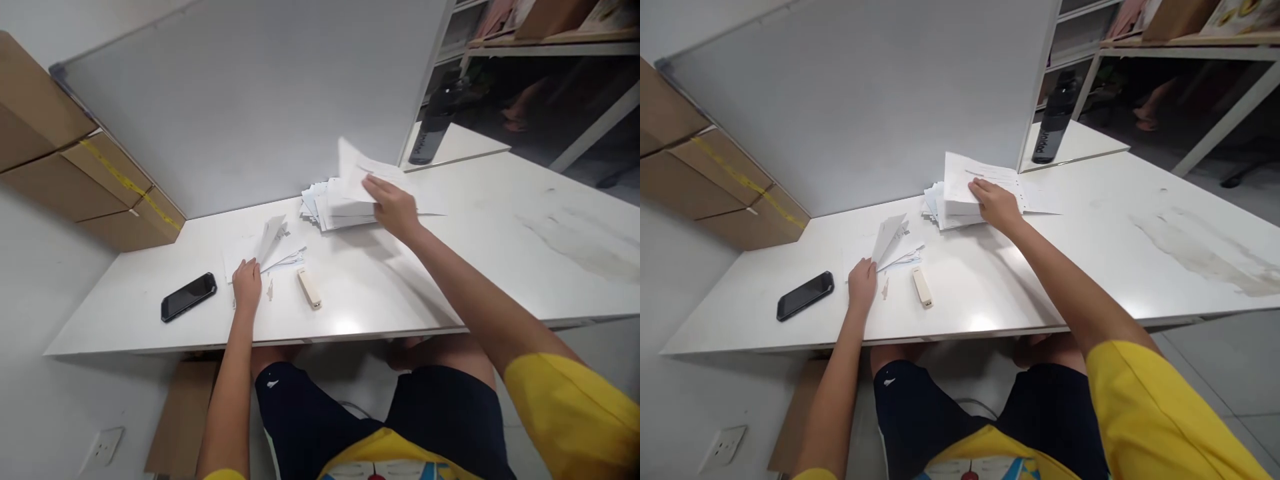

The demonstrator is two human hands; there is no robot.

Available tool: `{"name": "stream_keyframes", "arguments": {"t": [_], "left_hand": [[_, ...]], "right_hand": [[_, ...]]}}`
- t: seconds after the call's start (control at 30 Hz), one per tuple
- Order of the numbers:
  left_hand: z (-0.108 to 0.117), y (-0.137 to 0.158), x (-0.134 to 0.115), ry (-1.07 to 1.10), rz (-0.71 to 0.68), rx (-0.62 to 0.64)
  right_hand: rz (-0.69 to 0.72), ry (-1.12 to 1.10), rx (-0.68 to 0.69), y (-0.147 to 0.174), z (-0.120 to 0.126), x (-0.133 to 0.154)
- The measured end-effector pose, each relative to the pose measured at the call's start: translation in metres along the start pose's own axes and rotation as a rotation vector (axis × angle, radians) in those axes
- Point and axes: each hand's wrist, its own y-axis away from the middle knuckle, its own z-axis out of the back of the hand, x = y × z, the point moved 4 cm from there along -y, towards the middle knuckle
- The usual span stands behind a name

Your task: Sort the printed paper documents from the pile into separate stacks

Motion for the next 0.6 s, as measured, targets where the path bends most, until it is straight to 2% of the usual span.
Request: {"name": "stream_keyframes", "arguments": {"t": [0.1,0.13,0.17,0.23,0.3,0.33,0.4,0.47,0.53,0.6], "left_hand": [[0.003,-0.003,-0.003,0.050,-0.029,-0.052],[0.004,-0.003,-0.003,0.065,-0.041,-0.067],[0.005,-0.003,-0.004,0.080,-0.054,-0.080],[0.009,0.000,-0.005,0.109,-0.080,-0.107],[0.014,0.003,-0.007,0.118,-0.091,-0.139],[0.017,0.005,-0.008,0.107,-0.089,-0.156],[0.019,0.010,-0.010,0.058,-0.097,-0.164],[0.015,0.014,-0.014,0.010,-0.161,-0.119],[0.009,0.018,-0.018,-0.012,-0.264,-0.039],[0.004,0.020,-0.022,-0.025,-0.348,0.029]], "right_hand": [[-0.025,-0.022,0.438,-0.027,-0.053,-0.034],[-0.009,-0.043,0.514,-0.029,-0.063,-0.041],[0.017,-0.078,0.530,-0.027,-0.069,-0.045],[0.066,-0.201,0.405,-0.015,-0.067,-0.038],[0.065,-0.400,0.256,0.008,-0.057,-0.014],[0.026,-0.521,0.227,0.022,-0.054,0.004],[-0.135,-0.777,0.248,0.048,-0.055,0.044],[-0.353,-1.052,0.296,0.066,-0.062,0.082],[-0.502,-1.360,0.380,0.070,-0.072,0.112],[-0.585,-1.576,0.422,0.062,-0.080,0.124]]}}
